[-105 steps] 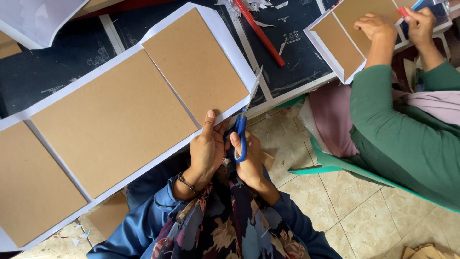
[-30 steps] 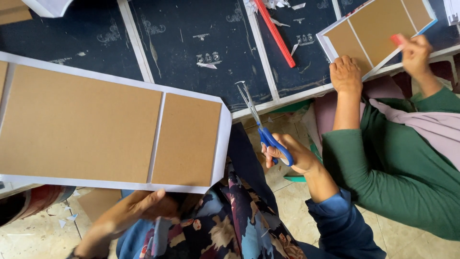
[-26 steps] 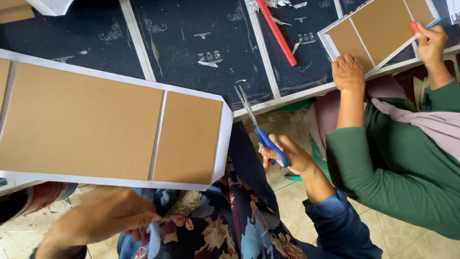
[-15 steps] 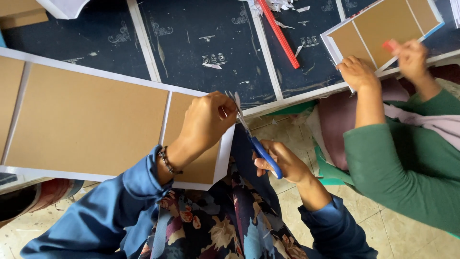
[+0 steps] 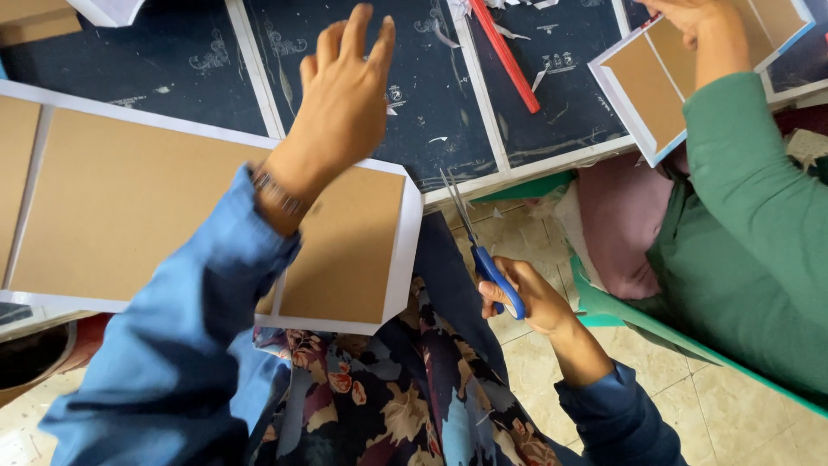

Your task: The person places brown cardboard pieces onto a white sheet, aligns them, and trims the excess white border using scissors. The process is repeated for multiple sheets.

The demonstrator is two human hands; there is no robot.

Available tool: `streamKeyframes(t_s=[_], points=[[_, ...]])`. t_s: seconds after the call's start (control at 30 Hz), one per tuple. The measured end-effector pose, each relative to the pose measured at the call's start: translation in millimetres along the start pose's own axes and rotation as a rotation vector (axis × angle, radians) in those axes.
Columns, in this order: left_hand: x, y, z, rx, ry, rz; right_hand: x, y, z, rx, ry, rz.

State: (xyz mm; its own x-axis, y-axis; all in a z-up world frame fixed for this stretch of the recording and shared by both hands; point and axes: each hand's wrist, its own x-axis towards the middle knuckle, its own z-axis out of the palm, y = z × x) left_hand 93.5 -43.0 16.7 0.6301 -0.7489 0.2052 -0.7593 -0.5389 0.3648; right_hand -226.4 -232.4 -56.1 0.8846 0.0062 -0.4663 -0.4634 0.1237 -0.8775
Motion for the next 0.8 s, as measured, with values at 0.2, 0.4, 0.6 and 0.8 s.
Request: streamKeyframes(t_s=[0.2, 0.4, 0.6, 0.8], points=[[-183, 33, -45, -0.799, -0.508, -0.281, -8, 21, -2, 0.038, 0.001, 0.127], [-313, 19, 55, -1.513, -0.398, -1.036, -13, 5, -3, -0.059, -0.085, 0.127], [-287, 36, 92, -1.586, -0.154, -1.251, -11, 6, -3, -0.062, -0.148, 0.06], [-259, 52, 43, -1.423, -0.098, -1.529, -9, -7, -5, -0.035, -0.191, 0.039]])
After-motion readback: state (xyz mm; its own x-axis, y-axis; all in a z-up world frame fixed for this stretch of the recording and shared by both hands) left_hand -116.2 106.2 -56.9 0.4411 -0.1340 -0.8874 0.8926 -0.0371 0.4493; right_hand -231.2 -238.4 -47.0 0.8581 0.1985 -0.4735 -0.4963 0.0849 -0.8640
